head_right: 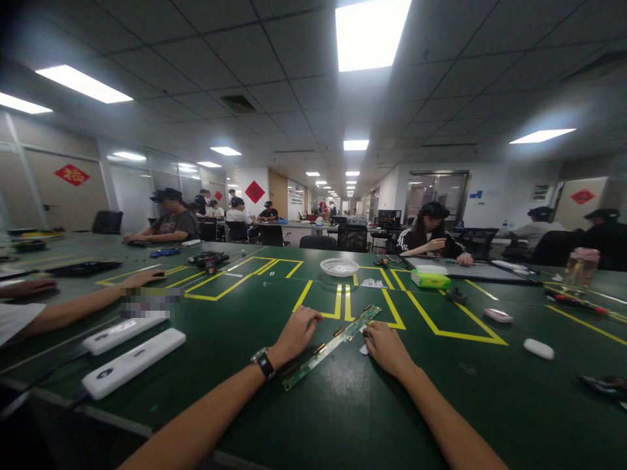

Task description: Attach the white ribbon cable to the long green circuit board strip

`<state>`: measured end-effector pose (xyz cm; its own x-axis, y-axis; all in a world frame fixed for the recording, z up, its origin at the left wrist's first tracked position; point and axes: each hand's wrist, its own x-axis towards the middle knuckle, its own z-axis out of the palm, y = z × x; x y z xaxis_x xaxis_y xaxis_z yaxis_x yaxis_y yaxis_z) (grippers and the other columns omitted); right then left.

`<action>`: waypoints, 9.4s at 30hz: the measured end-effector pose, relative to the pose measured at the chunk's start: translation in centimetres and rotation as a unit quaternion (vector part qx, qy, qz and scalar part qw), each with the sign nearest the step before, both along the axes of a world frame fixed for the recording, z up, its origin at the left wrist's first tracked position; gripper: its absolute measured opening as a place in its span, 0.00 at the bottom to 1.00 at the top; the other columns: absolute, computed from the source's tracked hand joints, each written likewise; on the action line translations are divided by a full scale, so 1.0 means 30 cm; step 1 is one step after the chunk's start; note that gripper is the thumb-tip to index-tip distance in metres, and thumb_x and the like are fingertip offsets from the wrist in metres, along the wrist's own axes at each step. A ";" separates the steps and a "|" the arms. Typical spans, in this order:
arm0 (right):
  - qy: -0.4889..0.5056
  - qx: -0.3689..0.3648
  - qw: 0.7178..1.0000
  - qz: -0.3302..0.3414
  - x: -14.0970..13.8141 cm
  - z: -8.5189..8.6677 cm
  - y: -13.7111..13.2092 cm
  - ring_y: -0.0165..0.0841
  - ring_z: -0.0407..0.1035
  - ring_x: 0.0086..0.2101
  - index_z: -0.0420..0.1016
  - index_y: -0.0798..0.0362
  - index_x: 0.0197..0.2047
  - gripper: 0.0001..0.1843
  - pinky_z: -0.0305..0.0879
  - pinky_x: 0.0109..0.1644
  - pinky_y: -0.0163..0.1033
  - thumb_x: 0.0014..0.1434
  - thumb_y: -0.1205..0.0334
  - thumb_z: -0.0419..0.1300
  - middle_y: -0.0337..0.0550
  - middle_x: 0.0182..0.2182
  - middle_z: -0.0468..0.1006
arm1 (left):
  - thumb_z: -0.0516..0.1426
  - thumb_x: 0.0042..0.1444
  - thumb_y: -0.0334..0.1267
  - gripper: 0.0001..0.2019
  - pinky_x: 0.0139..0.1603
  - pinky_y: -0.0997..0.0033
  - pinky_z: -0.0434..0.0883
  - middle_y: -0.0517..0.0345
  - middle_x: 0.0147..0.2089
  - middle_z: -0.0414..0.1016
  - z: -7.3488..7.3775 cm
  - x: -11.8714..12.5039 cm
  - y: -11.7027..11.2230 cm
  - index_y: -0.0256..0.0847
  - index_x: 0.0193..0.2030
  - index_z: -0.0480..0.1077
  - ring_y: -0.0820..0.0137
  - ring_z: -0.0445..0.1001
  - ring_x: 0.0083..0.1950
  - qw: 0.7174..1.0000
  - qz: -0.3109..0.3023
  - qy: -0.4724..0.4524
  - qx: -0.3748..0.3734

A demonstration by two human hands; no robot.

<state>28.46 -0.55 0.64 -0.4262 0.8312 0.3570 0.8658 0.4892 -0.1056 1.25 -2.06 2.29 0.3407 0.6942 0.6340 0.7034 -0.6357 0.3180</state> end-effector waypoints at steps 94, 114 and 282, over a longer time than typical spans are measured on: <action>0.048 -0.030 0.996 0.065 -0.051 -0.006 -0.018 0.42 0.65 0.50 0.75 0.53 0.49 0.18 0.59 0.56 0.46 0.60 0.65 0.50 0.51 0.48 0.74 | 0.50 0.61 0.46 0.20 0.53 0.61 0.62 0.49 0.52 0.70 -0.030 0.015 -0.018 0.43 0.59 0.64 0.59 0.63 0.53 0.988 0.023 0.076 -0.130; 0.078 -0.062 0.986 0.132 -0.152 0.019 -0.096 0.42 0.63 0.50 0.72 0.50 0.50 0.17 0.58 0.54 0.45 0.57 0.65 0.55 0.48 0.48 0.73 | 0.56 0.46 0.24 0.31 0.40 0.72 0.67 0.48 0.51 0.68 -0.070 0.057 0.002 0.37 0.59 0.61 0.71 0.70 0.39 0.930 -0.146 -0.194 -0.277; 0.045 -0.042 0.998 -0.005 -0.009 -0.024 0.003 0.44 0.64 0.54 0.74 0.53 0.52 0.21 0.58 0.58 0.48 0.60 0.56 0.51 0.53 0.53 0.72 | 0.45 0.65 0.46 0.19 0.58 0.61 0.59 0.52 0.54 0.70 -0.020 0.012 -0.008 0.41 0.53 0.68 0.61 0.63 0.56 0.990 0.018 -0.020 -0.137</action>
